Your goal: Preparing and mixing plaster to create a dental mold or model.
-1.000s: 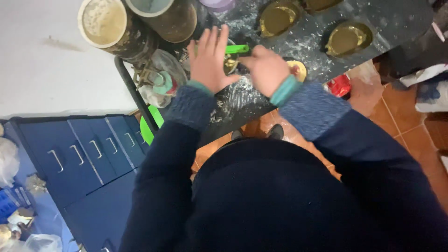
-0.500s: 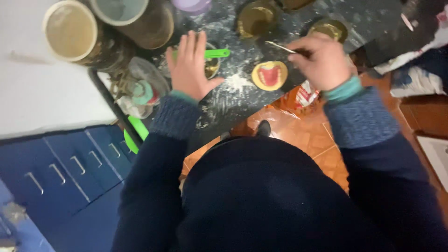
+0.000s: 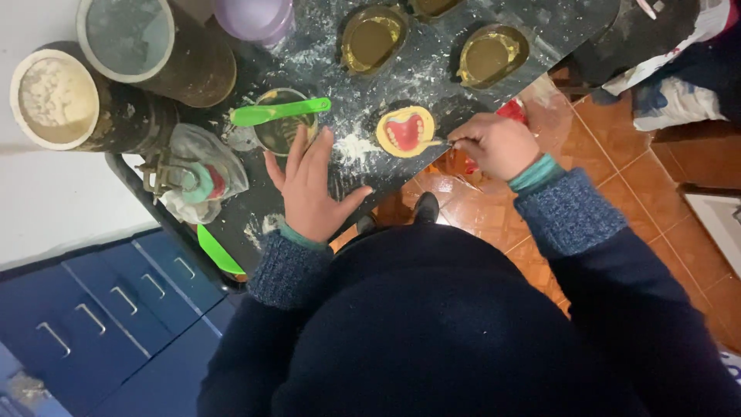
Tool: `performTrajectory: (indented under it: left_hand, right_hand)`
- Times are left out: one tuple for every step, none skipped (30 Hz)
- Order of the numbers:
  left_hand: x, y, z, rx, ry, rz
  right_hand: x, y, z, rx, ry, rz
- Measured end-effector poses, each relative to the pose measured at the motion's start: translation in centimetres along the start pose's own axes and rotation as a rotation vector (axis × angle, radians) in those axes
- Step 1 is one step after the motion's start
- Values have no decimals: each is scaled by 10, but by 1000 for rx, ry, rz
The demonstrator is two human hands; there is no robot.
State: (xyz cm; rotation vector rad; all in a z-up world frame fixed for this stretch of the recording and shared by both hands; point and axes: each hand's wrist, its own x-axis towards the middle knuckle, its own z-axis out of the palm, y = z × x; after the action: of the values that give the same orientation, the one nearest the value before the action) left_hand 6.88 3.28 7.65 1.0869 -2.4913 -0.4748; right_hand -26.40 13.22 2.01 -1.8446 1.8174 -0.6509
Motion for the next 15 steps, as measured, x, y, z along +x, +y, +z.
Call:
performTrajectory:
  left_hand:
    - [0, 2, 0, 3, -2, -2]
    - [-1, 4, 0, -4, 3, 10]
    - [-1, 5, 0, -11, 8, 21]
    - [-1, 7, 0, -9, 6, 19]
    - [-2, 8, -1, -14, 1, 18]
    - [-2, 10, -1, -19, -1, 17]
    - [-3, 10, 0, -18, -1, 14]
    - [-4, 11, 1, -21, -8, 5]
    - [-6, 11, 2, -25, -14, -4]
    - [-6, 13, 2, -23, -13, -7]
    - [-7, 15, 2, -37, -20, -11]
    - [-8, 17, 2, -51, -28, -16]
    - [-10, 17, 3, -50, -27, -19]
    - [-11, 18, 3, -55, -31, -6]
    - [-13, 18, 4, -61, -35, 8]
  right_hand:
    - [3, 2, -2, 4, -1, -1]
    - [6, 5, -5, -21, -7, 33]
    - [9, 7, -7, -47, -12, 67]
    - [9, 8, -8, -44, -14, 66]
    - [9, 9, -9, -50, -8, 70]
    - [10, 10, -10, -57, -1, 72]
    - [11, 10, -11, -56, -3, 70]
    - [12, 10, -12, -52, 0, 47]
    - [13, 9, -12, -47, 2, 24]
    - [14, 9, -13, -47, 1, 21]
    - [16, 8, -14, -46, -5, 31]
    - [17, 7, -14, -45, -10, 40]
    - [19, 8, -14, -44, -13, 38]
    - [20, 9, -14, -52, 2, 40]
    - [22, 10, -14, -59, 16, 42]
